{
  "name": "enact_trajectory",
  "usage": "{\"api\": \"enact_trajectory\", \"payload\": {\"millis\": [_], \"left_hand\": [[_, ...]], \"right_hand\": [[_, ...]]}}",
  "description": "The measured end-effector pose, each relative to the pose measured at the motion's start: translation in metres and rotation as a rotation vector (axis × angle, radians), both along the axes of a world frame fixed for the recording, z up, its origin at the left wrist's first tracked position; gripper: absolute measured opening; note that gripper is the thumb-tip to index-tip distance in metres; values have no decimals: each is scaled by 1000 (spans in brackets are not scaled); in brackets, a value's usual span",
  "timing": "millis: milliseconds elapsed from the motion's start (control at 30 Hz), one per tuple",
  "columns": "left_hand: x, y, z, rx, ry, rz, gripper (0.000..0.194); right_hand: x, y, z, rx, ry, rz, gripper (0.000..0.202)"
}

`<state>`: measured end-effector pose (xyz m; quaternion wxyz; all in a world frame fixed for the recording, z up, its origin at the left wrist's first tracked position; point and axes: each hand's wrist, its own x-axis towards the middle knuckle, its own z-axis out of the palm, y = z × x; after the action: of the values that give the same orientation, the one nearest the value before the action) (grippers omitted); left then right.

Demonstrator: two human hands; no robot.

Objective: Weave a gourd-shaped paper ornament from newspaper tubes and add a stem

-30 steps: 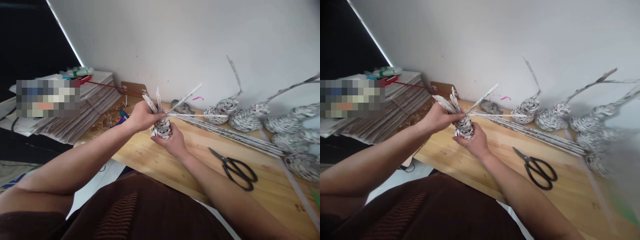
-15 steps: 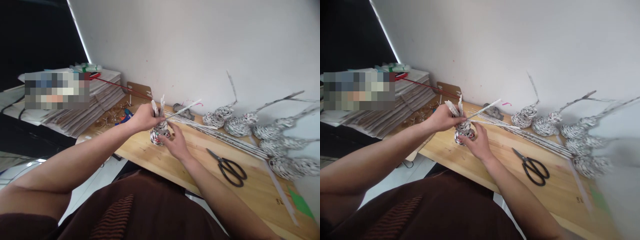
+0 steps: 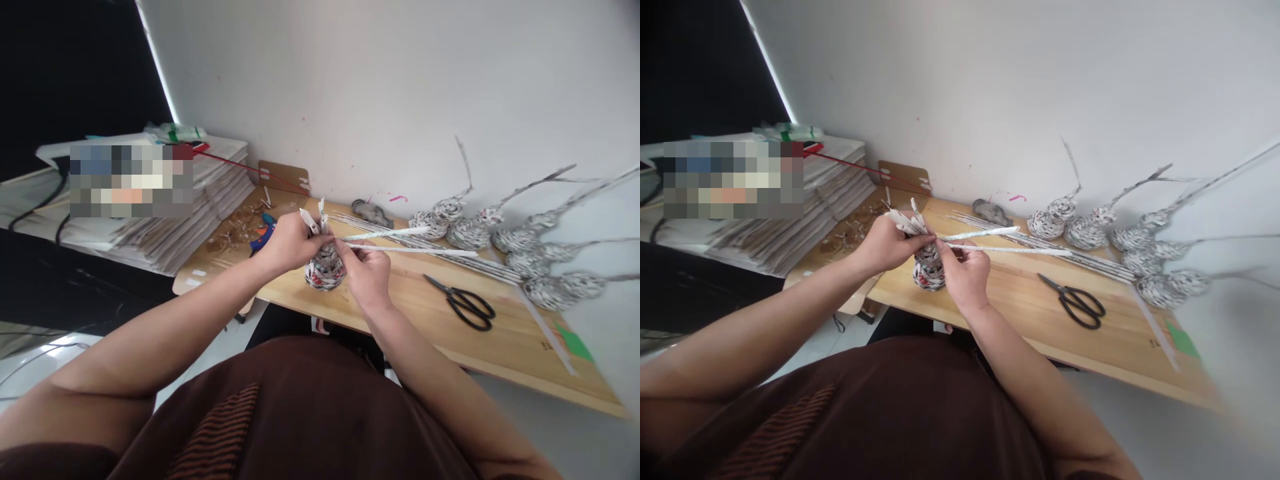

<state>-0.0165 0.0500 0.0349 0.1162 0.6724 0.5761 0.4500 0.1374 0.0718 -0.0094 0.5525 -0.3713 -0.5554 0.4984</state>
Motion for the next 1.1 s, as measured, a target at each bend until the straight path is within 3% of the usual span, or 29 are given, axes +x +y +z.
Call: {"api": "enact_trajectory", "payload": {"millis": [267,467,600,800,967,1100], "left_hand": [[-23,1,-7,-187,-414,-219,7],[-27,5,-18,-102,-475,-242,4],[-24,5,-27,-16,-505,-224,6],[-22,2,-35,31,-574,-200,10],[-22,3,-40,110,-555,-266,8],[-19,3,-43,183,-523,-238,7]], "right_hand": [[-17,0,-1,-45,36,53,24],[-17,3,-4,14,63,60,14],[-13,3,-3,208,5,23,1],[-5,5,-9,559,-173,-76,15],[0,10,-9,772,-198,-42,26],[4,13,-6,953,-277,-58,31]]}}
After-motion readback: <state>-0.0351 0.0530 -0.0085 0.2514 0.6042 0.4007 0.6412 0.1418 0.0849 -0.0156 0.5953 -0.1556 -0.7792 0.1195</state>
